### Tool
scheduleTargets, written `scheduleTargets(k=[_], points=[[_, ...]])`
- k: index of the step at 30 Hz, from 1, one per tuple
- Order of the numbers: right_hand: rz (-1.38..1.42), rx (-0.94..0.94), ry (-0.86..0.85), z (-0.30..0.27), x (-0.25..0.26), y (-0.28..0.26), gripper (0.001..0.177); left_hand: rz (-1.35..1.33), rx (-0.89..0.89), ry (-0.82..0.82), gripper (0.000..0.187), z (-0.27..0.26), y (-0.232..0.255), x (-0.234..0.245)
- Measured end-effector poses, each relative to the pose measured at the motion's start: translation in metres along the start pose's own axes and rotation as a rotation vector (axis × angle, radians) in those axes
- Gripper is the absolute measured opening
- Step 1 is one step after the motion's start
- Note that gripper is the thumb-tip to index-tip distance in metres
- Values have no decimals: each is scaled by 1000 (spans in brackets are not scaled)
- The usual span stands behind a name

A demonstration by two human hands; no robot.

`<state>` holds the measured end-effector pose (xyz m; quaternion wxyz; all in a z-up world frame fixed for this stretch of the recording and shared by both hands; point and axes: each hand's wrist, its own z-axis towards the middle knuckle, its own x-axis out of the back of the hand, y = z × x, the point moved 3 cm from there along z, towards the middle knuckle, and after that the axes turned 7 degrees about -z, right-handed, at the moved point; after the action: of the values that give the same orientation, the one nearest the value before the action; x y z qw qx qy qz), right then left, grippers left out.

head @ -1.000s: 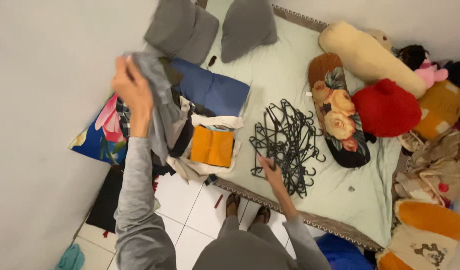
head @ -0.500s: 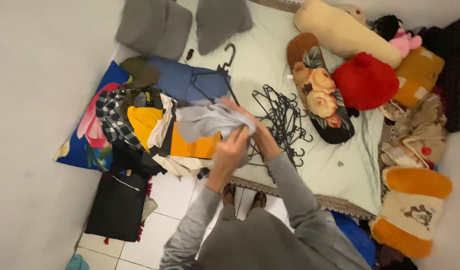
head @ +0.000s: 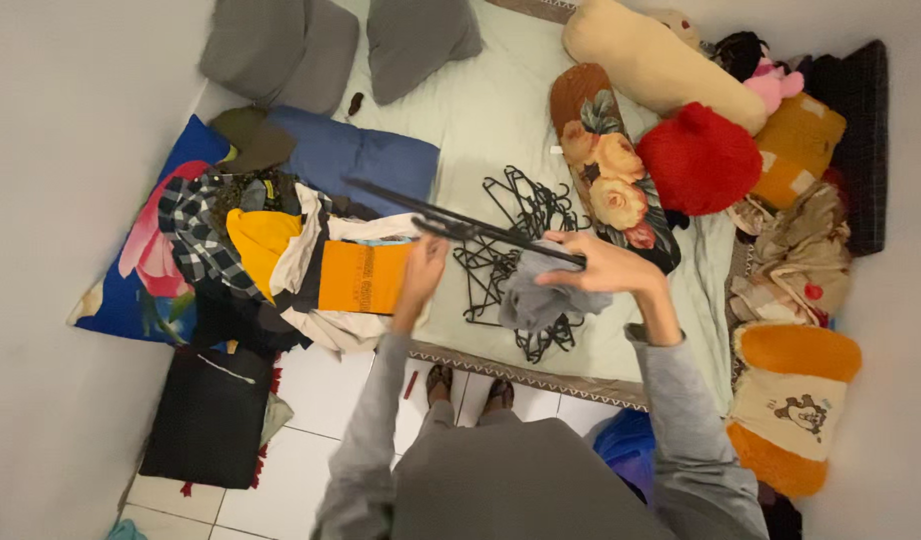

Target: The person picks up clothes from a pile on a bed, places them on hangers, and hangs them in a wardrobe. The person repeats this process for several shirts and tops, moving back and forth between the bed and the wardrobe.

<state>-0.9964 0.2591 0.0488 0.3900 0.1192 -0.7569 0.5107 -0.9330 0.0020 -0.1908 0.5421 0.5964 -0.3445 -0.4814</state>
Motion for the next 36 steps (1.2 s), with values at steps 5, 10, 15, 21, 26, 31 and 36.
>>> scheduleTargets(k=[5, 10, 15, 21, 26, 31, 36], points=[[61, 48, -64, -40, 23, -9, 35, -61, -47, -621, 54, 40, -8, -79], [-30, 1, 215, -100, 35, 30, 44, 141, -176, -954, 39, 14, 16, -154], [13, -197, 344, -149, 32, 83, 42, 144, 96, -789, 28, 14, 79, -130], [185, -533, 494, -146, 0, 92, 42, 498, -319, -572, 33, -1, 188, -106], [356, -326, 813, -127, -19, 78, 38, 720, -321, -572, 31, -64, 206, -111], [327, -421, 934, -113, -32, 79, 40, 748, -476, -336, 42, -98, 183, -105], [267, -362, 823, -113, -30, 68, 30, 583, -365, -21, 16, -83, 162, -81]])
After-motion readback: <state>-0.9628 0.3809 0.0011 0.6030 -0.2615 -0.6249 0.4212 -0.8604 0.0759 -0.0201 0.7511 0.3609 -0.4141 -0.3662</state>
